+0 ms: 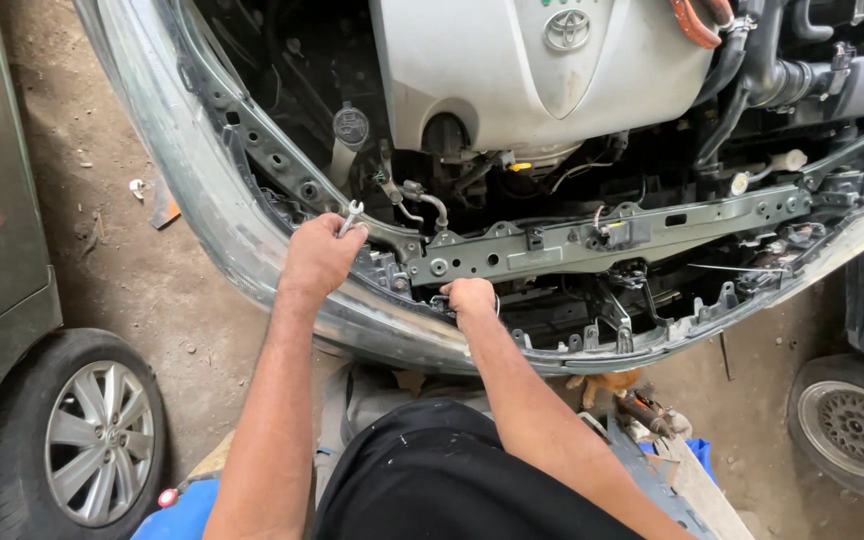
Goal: The person uses a wrench to tighten bolts on the front bumper support of a car with the hood open. They work on the left side first, then move to the center, and finally the right side of the bumper support.
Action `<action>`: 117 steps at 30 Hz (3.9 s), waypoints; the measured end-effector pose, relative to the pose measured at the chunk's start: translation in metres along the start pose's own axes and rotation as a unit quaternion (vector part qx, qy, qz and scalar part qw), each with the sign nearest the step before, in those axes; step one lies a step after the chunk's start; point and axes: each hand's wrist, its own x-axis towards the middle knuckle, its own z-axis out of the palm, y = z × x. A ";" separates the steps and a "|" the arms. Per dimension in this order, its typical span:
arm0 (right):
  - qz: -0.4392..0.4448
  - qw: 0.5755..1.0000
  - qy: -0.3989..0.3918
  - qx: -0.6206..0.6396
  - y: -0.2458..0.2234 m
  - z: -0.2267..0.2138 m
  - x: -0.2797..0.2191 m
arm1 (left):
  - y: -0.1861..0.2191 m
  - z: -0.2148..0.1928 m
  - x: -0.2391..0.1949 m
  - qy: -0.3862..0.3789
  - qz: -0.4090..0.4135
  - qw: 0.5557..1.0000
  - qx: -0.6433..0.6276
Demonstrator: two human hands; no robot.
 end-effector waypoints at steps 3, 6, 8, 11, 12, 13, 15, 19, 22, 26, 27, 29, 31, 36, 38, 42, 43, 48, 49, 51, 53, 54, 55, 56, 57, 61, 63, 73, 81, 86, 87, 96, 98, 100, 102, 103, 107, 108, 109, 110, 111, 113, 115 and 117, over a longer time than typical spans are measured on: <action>0.016 0.997 -0.030 0.067 0.004 0.001 0.010 | -0.005 0.003 0.001 0.002 0.005 1.000 -0.005; 0.011 0.999 -0.021 0.048 -0.002 -0.003 -0.001 | -0.004 0.002 0.001 0.005 0.010 1.000 -0.003; 0.012 0.999 -0.024 0.044 -0.004 -0.003 -0.004 | -0.005 0.002 0.002 0.007 0.006 1.000 -0.001; 0.021 0.998 -0.035 0.038 -0.008 -0.005 -0.010 | -0.006 0.002 0.002 0.008 0.002 1.000 0.003; 0.027 0.998 -0.043 0.038 -0.010 -0.006 -0.012 | -0.005 0.002 0.002 0.008 0.002 1.000 0.005; 0.026 0.998 -0.043 0.037 -0.008 -0.006 -0.009 | -0.004 0.002 0.001 0.008 0.002 1.000 0.004; 0.032 0.997 -0.047 0.042 -0.006 -0.006 -0.001 | -0.002 0.001 0.001 0.010 0.005 1.000 0.011; 0.046 0.993 -0.086 0.061 0.000 -0.007 0.007 | -0.007 0.004 0.002 0.013 0.008 1.000 0.007; 0.039 0.994 -0.080 0.064 -0.004 -0.006 -0.001 | -0.007 0.004 0.002 0.016 0.011 1.000 0.000; 0.025 0.998 -0.054 0.023 -0.008 -0.005 -0.007 | -0.002 0.002 -0.002 0.019 0.013 1.000 0.014; 0.023 0.998 -0.052 0.021 -0.009 -0.004 -0.005 | 0.001 0.002 -0.003 0.018 0.008 1.000 0.017; 0.026 0.998 -0.055 0.026 -0.008 -0.003 -0.004 | 0.002 0.001 -0.004 0.015 0.003 1.000 0.012; 0.029 0.997 -0.059 0.031 -0.007 -0.002 -0.002 | 0.003 0.001 -0.004 0.012 -0.004 1.000 0.007; 0.023 0.998 -0.045 0.041 -0.006 -0.002 -0.001 | 0.002 0.002 -0.004 0.013 0.003 1.000 0.012; 0.026 0.998 -0.044 0.036 -0.007 -0.003 -0.004 | 0.001 0.002 -0.004 0.015 0.004 1.000 0.008; 0.031 0.999 -0.030 0.031 -0.011 -0.004 -0.010 | 0.001 0.003 -0.003 0.017 0.008 1.000 0.005; 0.033 0.999 -0.028 0.031 -0.010 -0.004 -0.010 | 0.002 0.003 -0.003 0.015 0.007 1.000 0.005; 0.010 1.000 -0.023 0.015 0.004 -0.001 0.011 | 0.004 0.001 -0.004 0.016 0.000 1.000 0.004; 0.011 1.000 -0.024 0.013 0.004 -0.002 0.011 | 0.003 0.000 -0.003 0.016 -0.002 1.000 0.005; -0.004 0.999 -0.040 0.000 0.003 -0.005 0.012 | 0.004 0.000 -0.001 0.016 0.001 1.000 0.009; 0.006 0.999 -0.048 0.009 0.009 -0.008 0.017 | 0.000 0.002 0.000 0.013 0.001 1.000 0.013; 0.012 0.998 -0.057 0.020 0.010 -0.009 0.021 | 0.000 0.003 0.002 0.014 0.005 1.000 0.017; 0.014 0.998 -0.057 0.021 0.008 -0.011 0.017 | 0.001 0.003 0.002 0.013 0.005 1.000 0.018; 0.024 0.996 -0.075 0.032 0.006 -0.013 0.013 | 0.002 0.002 0.002 0.012 0.005 1.000 0.019; 0.034 0.994 -0.094 0.043 0.004 -0.015 0.009 | 0.003 0.002 0.001 0.012 0.006 1.000 0.020; 0.023 0.995 -0.097 0.007 -0.002 -0.013 -0.006 | 0.005 0.002 0.004 0.006 -0.001 1.000 0.027; -0.031 0.993 -0.113 0.003 -0.001 -0.007 -0.006 | 0.005 0.002 0.006 0.007 -0.001 0.999 0.033; 0.027 0.989 -0.106 -0.095 -0.019 0.006 -0.023 | 0.005 0.003 0.007 0.019 -0.011 0.999 0.023; -0.026 0.985 -0.126 -0.113 -0.012 0.009 -0.024 | -0.002 0.004 0.008 0.036 -0.006 0.999 0.007; -0.049 0.985 -0.118 -0.115 -0.019 0.008 -0.036 | 0.004 -0.002 0.003 0.028 -0.019 0.999 0.011; -0.044 0.986 -0.108 -0.122 -0.022 0.008 -0.041 | 0.006 -0.004 0.002 0.023 -0.025 0.999 0.014; -0.057 0.980 -0.091 -0.165 -0.012 0.014 -0.025 | 0.004 -0.006 0.001 0.015 -0.022 0.999 0.023; -0.055 0.965 -0.062 -0.247 -0.027 0.016 -0.044 | 0.000 -0.004 0.004 0.015 -0.013 1.000 0.023; -0.052 0.942 -0.034 -0.329 -0.035 0.018 -0.055 | -0.005 -0.002 0.006 0.015 -0.007 1.000 0.023; -0.013 0.936 -0.007 -0.352 -0.035 0.023 -0.058 | -0.008 -0.001 0.008 0.020 0.005 0.999 0.028; -0.012 0.936 -0.007 -0.352 -0.031 0.023 -0.054 | -0.011 0.000 0.007 0.020 0.004 0.999 0.028; -0.044 0.915 -0.022 -0.401 -0.029 0.024 -0.041 | -0.005 -0.004 0.007 0.026 0.013 0.999 0.028; -0.037 0.915 -0.014 -0.401 -0.025 0.024 -0.040 | -0.004 -0.006 0.005 0.023 0.010 0.999 0.029; -0.039 0.915 -0.014 -0.401 -0.024 0.025 -0.040 | -0.004 -0.008 0.004 0.023 0.011 0.999 0.028; -0.038 0.921 -0.015 -0.387 -0.024 0.025 -0.038 | -0.003 -0.008 0.004 0.018 0.007 0.999 0.029; -0.037 0.927 -0.016 -0.373 -0.023 0.024 -0.037 | -0.003 -0.008 0.004 0.013 0.002 0.999 0.030; -0.043 0.941 -0.011 -0.337 -0.021 0.024 -0.038 | -0.005 -0.006 0.005 0.013 0.006 1.000 0.027; -0.049 0.952 -0.009 -0.302 -0.019 0.022 -0.036 | -0.002 -0.009 0.003 0.015 0.007 1.000 0.024; -0.062 0.958 -0.038 -0.278 -0.015 0.019 -0.029 | 0.004 -0.015 -0.002 0.007 -0.012 1.000 0.013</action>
